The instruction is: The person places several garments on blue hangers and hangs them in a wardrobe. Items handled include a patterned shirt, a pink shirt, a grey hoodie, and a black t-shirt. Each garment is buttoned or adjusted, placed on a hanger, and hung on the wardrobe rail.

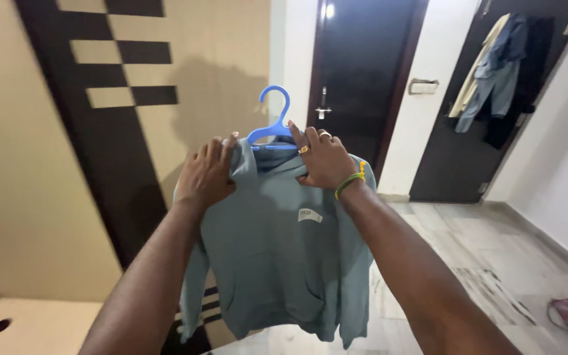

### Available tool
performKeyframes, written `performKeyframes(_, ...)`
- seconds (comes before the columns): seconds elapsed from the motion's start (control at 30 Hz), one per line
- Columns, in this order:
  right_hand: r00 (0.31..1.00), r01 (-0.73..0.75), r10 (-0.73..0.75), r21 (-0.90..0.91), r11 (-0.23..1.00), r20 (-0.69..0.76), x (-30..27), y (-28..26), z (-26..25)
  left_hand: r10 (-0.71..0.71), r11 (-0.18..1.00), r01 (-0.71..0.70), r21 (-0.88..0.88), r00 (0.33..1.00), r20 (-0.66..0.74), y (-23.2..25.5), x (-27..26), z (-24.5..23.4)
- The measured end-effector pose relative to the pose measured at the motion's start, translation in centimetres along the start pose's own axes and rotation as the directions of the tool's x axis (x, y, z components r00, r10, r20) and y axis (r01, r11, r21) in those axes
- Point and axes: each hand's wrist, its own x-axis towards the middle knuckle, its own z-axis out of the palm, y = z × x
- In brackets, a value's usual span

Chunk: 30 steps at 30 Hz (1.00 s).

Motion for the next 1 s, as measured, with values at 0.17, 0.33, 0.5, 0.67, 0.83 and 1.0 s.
performKeyframes(0.17, 0.999, -0.034, 0.034, -0.027, 0.999, -0.021, -1.6, 6.0, 2.9, 0.125, 0.991, -0.120, 0.053, 0.986, -0.110, 4.3, 5.4, 4.8)
performKeyframes(0.33, 0.996, -0.092, 0.094, -0.105, 0.990, 0.013, -3.5, 11.5, 6.0, 0.159, 0.985, -0.165, -0.053, 0.981, -0.111, 9.8, 9.6, 9.2)
performKeyframes(0.5, 0.990, -0.127, 0.132, -0.109, 0.986, 0.041, -4.5, 15.7, 9.8, 0.196, 0.981, -0.195, 0.013, 0.977, -0.083, 13.3, 13.1, 13.7)
performKeyframes(0.67, 0.977, -0.177, 0.190, -0.132, 0.975, 0.094, -3.7, 18.6, 14.1, 0.192, 0.980, -0.191, -0.056, 0.981, 0.011, 15.0, 17.1, 19.1)
performKeyframes(0.83, 0.966, -0.219, 0.232, -0.120, 0.968, 0.112, -2.0, 21.9, 18.5, 0.187, 0.981, -0.188, -0.046, 0.982, -0.008, 15.4, 22.2, 24.6)
performKeyframes(1.0, 0.960, -0.255, 0.270, -0.163, 0.953, 0.077, 1.5, 25.0, 23.2, 0.174, 0.974, -0.171, -0.149, 0.985, 0.006, 14.3, 28.2, 28.8)
